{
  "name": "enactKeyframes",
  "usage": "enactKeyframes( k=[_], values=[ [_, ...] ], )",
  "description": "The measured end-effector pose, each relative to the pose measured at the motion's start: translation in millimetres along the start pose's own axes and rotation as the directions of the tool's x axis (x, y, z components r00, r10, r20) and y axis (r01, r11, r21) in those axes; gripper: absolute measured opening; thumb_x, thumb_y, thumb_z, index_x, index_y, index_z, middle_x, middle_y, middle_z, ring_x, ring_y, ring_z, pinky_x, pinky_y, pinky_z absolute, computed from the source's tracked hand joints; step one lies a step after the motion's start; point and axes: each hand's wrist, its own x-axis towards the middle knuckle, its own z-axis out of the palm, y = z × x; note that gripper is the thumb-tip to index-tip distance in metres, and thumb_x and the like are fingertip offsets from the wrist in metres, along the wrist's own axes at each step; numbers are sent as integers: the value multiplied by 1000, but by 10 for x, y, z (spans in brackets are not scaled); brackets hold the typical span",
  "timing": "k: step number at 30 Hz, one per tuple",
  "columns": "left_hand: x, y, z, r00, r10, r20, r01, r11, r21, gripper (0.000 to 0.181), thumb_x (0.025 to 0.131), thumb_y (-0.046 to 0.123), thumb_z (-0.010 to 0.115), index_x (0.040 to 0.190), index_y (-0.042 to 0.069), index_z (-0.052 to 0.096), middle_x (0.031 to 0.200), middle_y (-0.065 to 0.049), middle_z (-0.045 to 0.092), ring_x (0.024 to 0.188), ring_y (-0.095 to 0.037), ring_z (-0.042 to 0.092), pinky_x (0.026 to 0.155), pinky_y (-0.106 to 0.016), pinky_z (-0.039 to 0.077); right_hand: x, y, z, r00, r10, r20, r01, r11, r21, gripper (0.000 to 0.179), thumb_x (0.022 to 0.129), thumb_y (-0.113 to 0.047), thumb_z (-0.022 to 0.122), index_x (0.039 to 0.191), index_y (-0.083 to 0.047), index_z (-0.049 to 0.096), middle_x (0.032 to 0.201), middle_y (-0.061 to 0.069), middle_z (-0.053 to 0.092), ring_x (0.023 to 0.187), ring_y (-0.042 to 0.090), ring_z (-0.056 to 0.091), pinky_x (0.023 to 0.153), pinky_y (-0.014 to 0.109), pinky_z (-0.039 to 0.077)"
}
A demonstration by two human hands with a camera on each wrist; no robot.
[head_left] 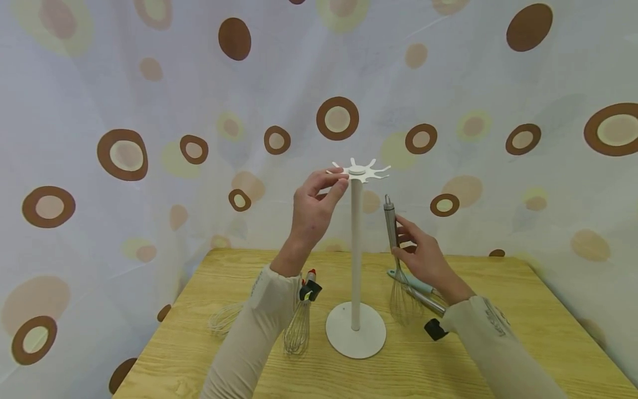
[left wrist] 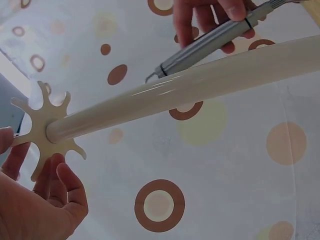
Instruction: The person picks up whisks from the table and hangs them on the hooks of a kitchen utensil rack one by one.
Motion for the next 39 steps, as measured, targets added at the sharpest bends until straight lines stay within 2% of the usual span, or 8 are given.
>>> enactKeyframes(
  k=[3,6,11,15,22,31,34,39],
  values=[
    [-7,-3,5,1000,10,-11,-10,1000,-3,20,93,8,60,107,-4,66,116,-12,60,101,-20,59,83,-35,51,8,-108,-9,993,-98,-67,98,995,1,69,85,8,64,146,-6,34,110,19,59,91,28,62,72,20,50],
    [-9,-17,12,999,27,-17,-27,1000,-7,19,93,8,60,107,-4,66,116,-12,60,101,-20,59,83,-38,51,14,-265,-23,977,-158,-142,161,987,6,70,81,14,65,143,-2,38,108,21,60,90,22,61,71,14,48],
    [-15,-33,17,999,49,-20,-50,999,-8,18,93,7,60,106,-4,65,115,-12,60,100,-20,59,81,-39,51,14,-634,-81,951,-221,-218,237,970,48,69,75,24,63,138,8,40,105,26,59,91,10,57,72,14,48],
    [-13,-39,17,998,63,-27,-63,998,-8,18,93,7,59,105,-4,65,115,-13,60,99,-20,60,80,-41,51,31,-810,-113,931,-273,-240,297,953,67,68,73,27,62,136,12,40,102,29,58,91,8,56,73,15,49],
    [-17,-32,20,997,66,-26,-66,998,-3,18,93,7,59,105,-4,65,115,-14,60,99,-21,59,79,-44,51,90,-690,-85,927,-279,-251,308,948,82,75,74,22,67,141,0,41,108,20,60,93,8,56,73,15,49],
    [-24,-37,27,998,62,-27,-62,998,-5,18,93,8,59,106,-4,65,115,-13,60,99,-20,59,79,-33,51,81,-859,-56,906,-326,-268,351,935,47,73,68,27,68,135,10,43,103,25,58,90,9,56,70,15,49],
    [-22,-44,24,997,69,-28,-69,998,-4,18,93,8,60,106,-4,65,115,-13,60,99,-20,59,79,-33,51,107,-718,-25,905,-331,-267,353,935,37,77,66,25,70,136,7,44,104,22,58,90,9,56,70,15,49],
    [-21,-50,15,997,67,-29,-67,998,0,18,93,8,59,106,-3,65,115,-12,60,98,-19,59,77,-32,51,106,-700,-5,898,-350,-266,367,930,15,77,65,25,72,135,7,45,103,21,58,89,9,56,69,15,49]
  ],
)
